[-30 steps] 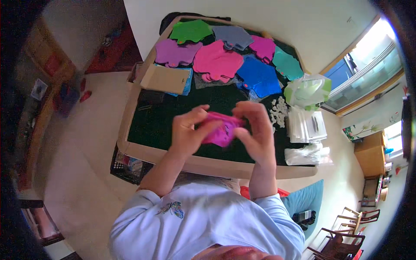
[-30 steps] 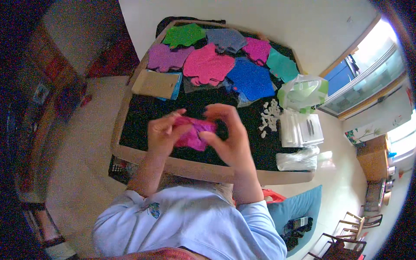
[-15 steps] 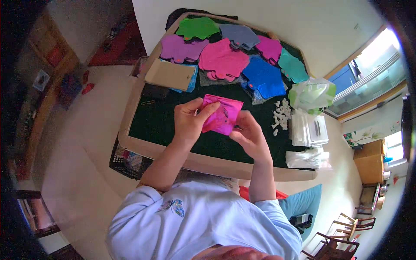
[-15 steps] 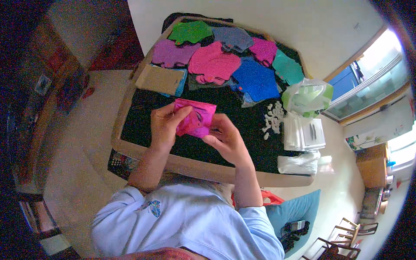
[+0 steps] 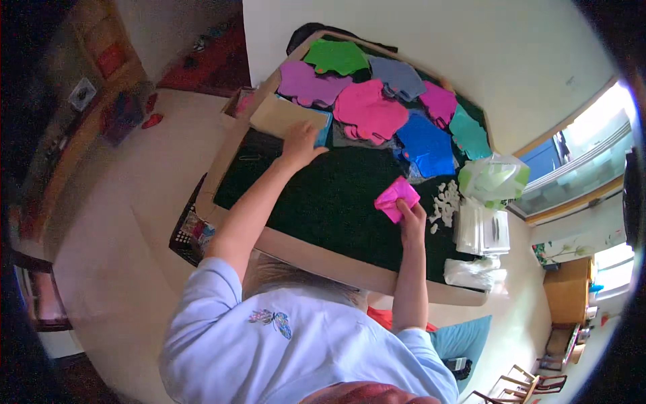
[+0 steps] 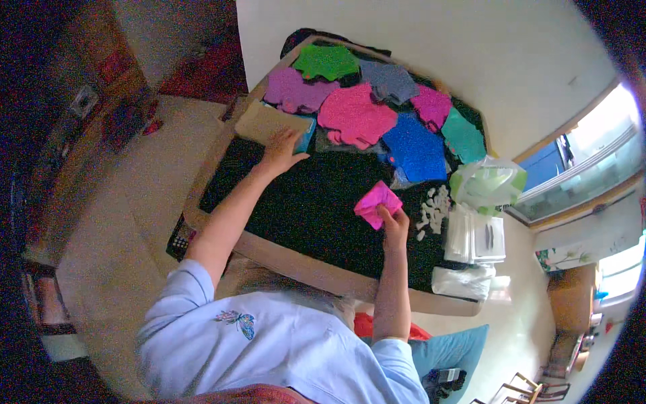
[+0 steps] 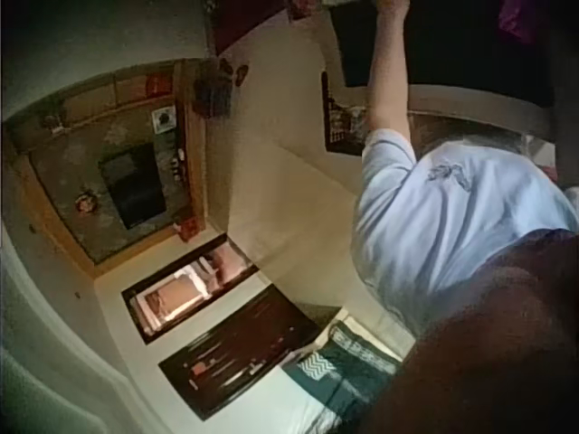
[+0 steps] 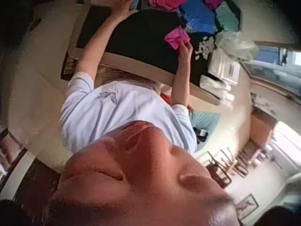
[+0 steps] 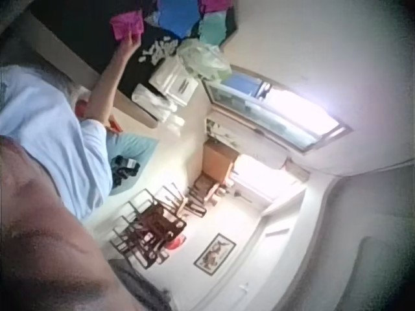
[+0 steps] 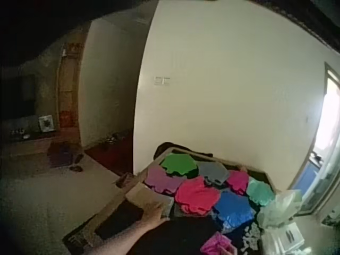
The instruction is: Folding various colored pieces of fabric on a table.
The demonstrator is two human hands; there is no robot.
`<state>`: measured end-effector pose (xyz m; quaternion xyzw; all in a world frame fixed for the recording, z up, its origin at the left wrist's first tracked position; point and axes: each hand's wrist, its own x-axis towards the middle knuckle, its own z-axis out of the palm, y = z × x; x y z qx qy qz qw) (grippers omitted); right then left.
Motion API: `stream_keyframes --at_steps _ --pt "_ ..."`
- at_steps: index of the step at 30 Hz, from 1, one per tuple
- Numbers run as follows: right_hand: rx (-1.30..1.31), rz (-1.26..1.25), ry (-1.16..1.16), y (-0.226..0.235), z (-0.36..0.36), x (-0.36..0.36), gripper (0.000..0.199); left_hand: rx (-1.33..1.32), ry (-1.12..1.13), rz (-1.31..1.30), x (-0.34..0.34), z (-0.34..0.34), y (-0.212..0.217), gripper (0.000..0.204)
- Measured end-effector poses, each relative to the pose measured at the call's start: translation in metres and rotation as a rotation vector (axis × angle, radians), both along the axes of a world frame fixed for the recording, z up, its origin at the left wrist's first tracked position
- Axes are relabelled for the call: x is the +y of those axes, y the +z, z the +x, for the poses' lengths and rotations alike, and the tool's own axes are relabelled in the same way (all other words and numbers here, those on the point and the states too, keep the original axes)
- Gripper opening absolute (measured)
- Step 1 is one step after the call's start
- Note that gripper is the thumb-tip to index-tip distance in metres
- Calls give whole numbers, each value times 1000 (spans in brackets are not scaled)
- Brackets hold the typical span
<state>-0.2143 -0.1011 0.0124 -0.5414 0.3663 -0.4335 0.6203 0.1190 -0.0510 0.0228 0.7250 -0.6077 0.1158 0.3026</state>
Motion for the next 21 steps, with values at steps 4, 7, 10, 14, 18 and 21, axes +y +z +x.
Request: stream_keyframes --at_steps 4,7,10,14,18,21 --pt "-108 143 -45 -9 0 -2 20 162 -141 290 -11 20 8 50" --pt "-42 128 -13 -9 -4 -4 24 170 -275 310 -11 33 18 50" --pt "-85 139 -22 -14 -3 -5 24 344 -352 231 -14 48 10 40" --pt "-62 109 -17 -15 -4 -7 21 353 -327 474 -25 65 17 24" --pt "-34 133 -26 -12 -3 -5 20 491 -238 234 -20 66 13 24" --pt "-24 117 -28 -10 -2 -3 19 598 -184 227 -21 72 6 25"
